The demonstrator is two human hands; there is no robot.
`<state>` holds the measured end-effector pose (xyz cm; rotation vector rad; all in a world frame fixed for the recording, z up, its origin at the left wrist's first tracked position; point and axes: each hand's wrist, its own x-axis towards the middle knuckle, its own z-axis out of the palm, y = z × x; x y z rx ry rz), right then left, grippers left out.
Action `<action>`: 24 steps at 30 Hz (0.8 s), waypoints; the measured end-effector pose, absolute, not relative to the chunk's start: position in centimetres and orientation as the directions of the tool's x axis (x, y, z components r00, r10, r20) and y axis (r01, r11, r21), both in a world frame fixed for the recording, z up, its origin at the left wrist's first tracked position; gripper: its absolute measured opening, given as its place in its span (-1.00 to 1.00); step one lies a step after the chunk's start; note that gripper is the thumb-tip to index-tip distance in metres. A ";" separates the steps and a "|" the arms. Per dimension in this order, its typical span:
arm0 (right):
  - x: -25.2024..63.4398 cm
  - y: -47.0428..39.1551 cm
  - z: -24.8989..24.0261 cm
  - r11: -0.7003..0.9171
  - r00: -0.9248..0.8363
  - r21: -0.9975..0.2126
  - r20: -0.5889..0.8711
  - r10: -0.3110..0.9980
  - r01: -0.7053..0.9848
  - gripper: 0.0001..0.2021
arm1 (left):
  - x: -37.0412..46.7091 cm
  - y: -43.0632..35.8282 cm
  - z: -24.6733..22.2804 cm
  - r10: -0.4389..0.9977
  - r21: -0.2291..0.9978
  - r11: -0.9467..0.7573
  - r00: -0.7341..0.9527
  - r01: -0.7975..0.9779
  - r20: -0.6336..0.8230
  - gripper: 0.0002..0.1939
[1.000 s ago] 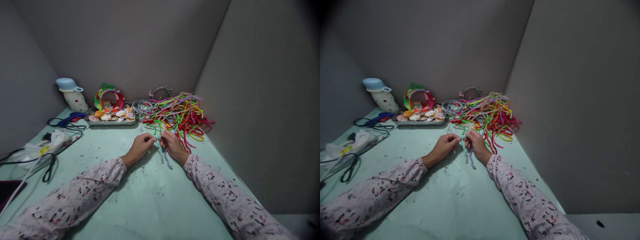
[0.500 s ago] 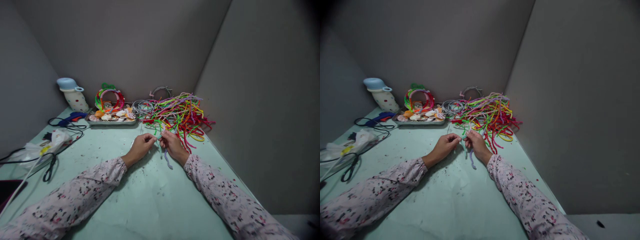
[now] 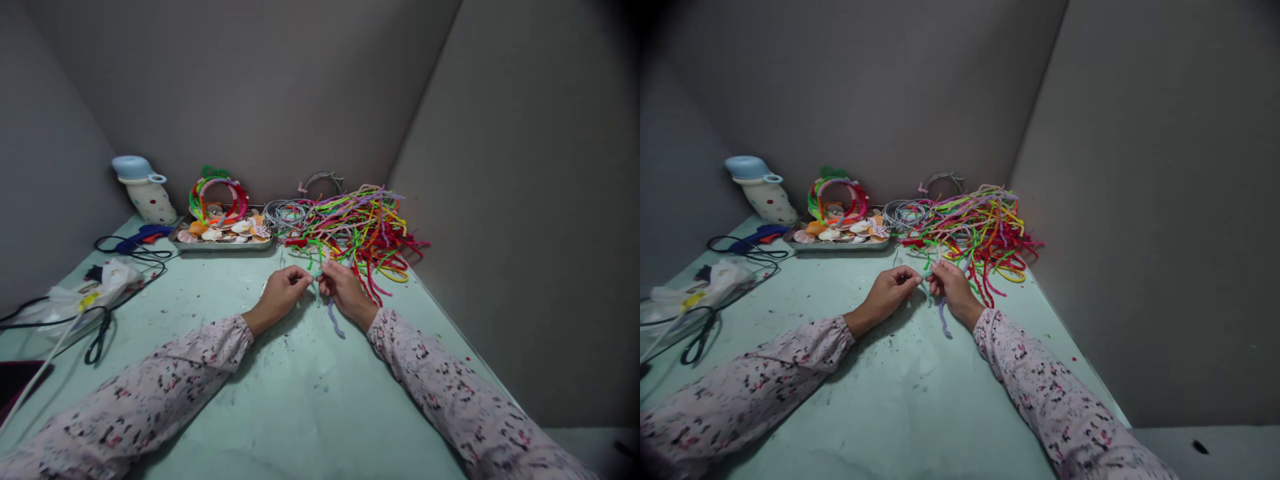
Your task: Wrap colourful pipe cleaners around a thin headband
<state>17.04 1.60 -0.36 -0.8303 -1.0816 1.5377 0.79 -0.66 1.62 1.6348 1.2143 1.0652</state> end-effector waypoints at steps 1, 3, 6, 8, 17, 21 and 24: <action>17.0 1.6 -0.4 -0.057 -0.226 -0.935 0.024 0.974 -0.349 -0.77 | 0.8 -0.6 1.6 0.972 0.940 -0.199 0.180 0.277 0.153 -0.76; 17.0 1.6 -0.4 -0.059 -0.223 -0.937 0.021 0.975 -0.344 -0.76 | 0.8 -0.6 1.5 0.972 0.946 -0.192 0.184 0.262 0.147 -0.76; 17.0 1.6 -0.3 -0.064 -0.217 -0.936 0.013 0.976 -0.346 -0.76 | 0.8 -0.5 1.4 0.972 0.954 -0.184 0.187 0.235 0.142 -0.75; 17.0 1.5 -0.2 -0.065 -0.213 -0.932 0.013 0.977 -0.356 -0.77 | 0.8 -0.5 1.3 0.972 0.962 -0.179 0.190 0.208 0.139 -0.75; 17.0 1.5 -0.2 -0.069 -0.212 -0.932 0.008 0.977 -0.357 -0.76 | 1.0 -0.7 1.5 0.978 0.966 -0.158 0.170 0.205 0.123 -0.75; 17.1 1.5 -0.4 -0.060 -0.219 -0.928 0.023 0.975 -0.367 -0.76 | 0.9 -0.6 1.4 0.978 0.966 -0.150 0.176 0.209 0.114 -0.75; 17.1 1.6 -0.4 -0.059 -0.217 -0.924 0.026 0.976 -0.378 -0.76 | 1.0 -0.6 1.5 0.977 0.964 -0.151 0.179 0.217 0.113 -0.76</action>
